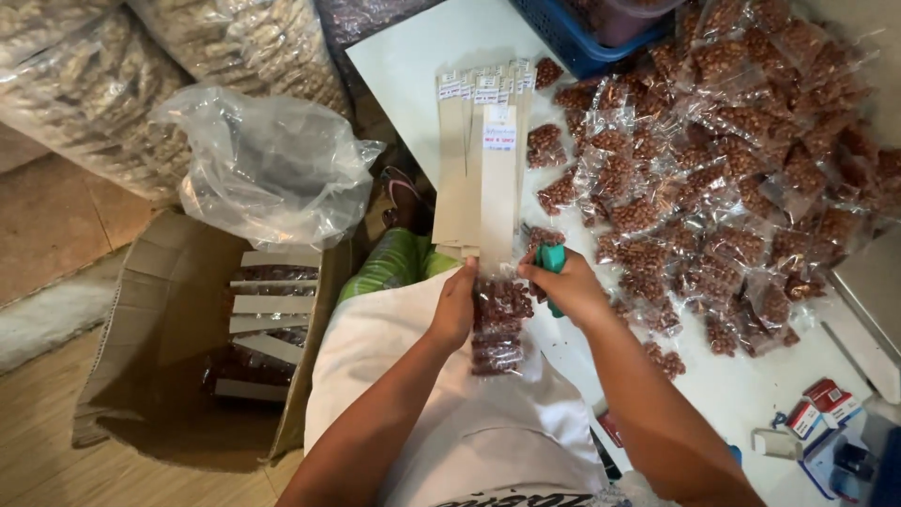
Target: Attaching small plastic bags of nuts to a long white strip using a handheld stapler.
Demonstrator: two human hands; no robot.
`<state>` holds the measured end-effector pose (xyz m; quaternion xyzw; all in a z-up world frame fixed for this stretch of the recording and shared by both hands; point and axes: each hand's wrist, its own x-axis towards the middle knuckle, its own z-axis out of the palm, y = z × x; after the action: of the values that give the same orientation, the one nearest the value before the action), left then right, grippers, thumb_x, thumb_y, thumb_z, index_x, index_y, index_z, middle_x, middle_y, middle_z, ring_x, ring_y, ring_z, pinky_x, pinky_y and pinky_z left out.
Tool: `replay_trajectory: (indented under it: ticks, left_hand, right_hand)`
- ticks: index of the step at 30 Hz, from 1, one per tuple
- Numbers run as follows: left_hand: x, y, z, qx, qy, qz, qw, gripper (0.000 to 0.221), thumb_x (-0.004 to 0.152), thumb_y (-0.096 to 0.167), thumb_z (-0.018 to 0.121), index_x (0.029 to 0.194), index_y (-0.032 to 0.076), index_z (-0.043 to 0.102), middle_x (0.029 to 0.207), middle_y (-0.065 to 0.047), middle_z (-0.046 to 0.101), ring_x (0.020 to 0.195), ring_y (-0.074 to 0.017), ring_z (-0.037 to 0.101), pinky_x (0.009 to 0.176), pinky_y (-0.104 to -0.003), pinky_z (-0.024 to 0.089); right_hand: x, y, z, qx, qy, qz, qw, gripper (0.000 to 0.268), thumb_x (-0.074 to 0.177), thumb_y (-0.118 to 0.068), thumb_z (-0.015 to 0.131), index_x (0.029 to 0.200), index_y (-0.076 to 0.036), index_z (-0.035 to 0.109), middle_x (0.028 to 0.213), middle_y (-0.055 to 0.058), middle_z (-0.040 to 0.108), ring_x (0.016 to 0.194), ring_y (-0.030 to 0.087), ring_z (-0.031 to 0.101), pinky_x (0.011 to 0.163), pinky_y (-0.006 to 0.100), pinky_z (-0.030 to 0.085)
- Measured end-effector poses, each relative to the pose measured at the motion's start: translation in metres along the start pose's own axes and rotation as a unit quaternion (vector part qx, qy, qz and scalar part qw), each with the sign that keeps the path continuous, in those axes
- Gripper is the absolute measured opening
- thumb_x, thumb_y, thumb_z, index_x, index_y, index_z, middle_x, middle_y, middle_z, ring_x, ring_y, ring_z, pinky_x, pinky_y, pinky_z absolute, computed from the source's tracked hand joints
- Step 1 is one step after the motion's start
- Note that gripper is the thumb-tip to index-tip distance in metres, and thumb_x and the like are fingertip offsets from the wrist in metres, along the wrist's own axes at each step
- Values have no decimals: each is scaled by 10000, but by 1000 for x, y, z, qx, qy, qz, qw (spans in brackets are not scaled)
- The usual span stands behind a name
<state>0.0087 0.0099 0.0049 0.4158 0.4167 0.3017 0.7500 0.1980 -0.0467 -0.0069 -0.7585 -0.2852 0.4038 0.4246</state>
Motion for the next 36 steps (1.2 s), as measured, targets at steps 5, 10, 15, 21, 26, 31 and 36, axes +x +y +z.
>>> replay_trajectory:
  ticks: [5, 10, 15, 21, 26, 31, 36]
  left_hand:
    - [17, -35, -5, 15, -34, 36, 999, 179, 1024, 279, 648, 1051, 111, 706, 771, -90, 663, 707, -159, 642, 701, -347, 558]
    - [-4, -4, -2, 132, -34, 76, 988, 348, 1028, 319, 612, 1347, 203, 686, 1006, -75, 765, 992, -105, 638, 974, -390, 529]
    - [-8, -8, 0, 189, -54, 92, 976, 468, 1053, 303, 516, 1503, 179, 538, 1112, -185, 747, 1072, -235, 674, 992, -481, 510]
    - [-35, 38, 15, 254, -77, 87, 960, 540, 1017, 235, 447, 1542, 362, 443, 1226, -243, 718, 1216, -436, 632, 1069, -511, 493]
    - [-38, 38, 22, 276, -52, 57, 958, 565, 969, 239, 518, 1523, 339, 467, 1245, -256, 701, 1252, -440, 600, 1109, -520, 464]
    - [0, -42, 10, 6, 11, -141, 990, 616, 1003, 293, 548, 1559, 63, 416, 1469, -266, 529, 1393, -391, 486, 1169, -537, 377]
    - [13, -50, 0, -16, 43, -136, 990, 617, 982, 260, 596, 1497, -43, 446, 1393, -297, 554, 1318, -409, 537, 1113, -570, 421]
  right_hand:
    - [-6, 4, 2, 27, 38, 11, 999, 207, 815, -186, 841, 968, -73, 760, 669, 101, 690, 557, 220, 690, 530, 347, 551]
    - [-18, -34, 7, 46, 32, -3, 998, 234, 840, -262, 838, 928, -72, 733, 626, 115, 673, 531, 213, 674, 467, 332, 517]
    - [8, -53, 22, 384, 188, 59, 902, 278, 877, -348, 726, 912, -80, 660, 703, 137, 656, 588, 270, 679, 549, 369, 555]
    - [34, -42, 60, 491, 282, 88, 819, 703, 825, -516, 729, 1220, 55, 619, 1156, 236, 639, 1064, 333, 630, 944, 519, 485]
    - [33, -40, 52, 509, 225, 88, 826, 412, 837, -492, 710, 878, -84, 665, 715, 94, 626, 633, 223, 650, 604, 356, 544]
    - [68, 6, 0, -20, 246, 90, 965, 528, 681, -494, 836, 1091, -185, 710, 1066, 114, 741, 1090, 335, 701, 954, 502, 532]
    - [95, 65, -66, -438, 222, 157, 857, 653, 850, -590, 682, 1275, -98, 617, 1180, 125, 680, 1108, 391, 706, 894, 554, 567]
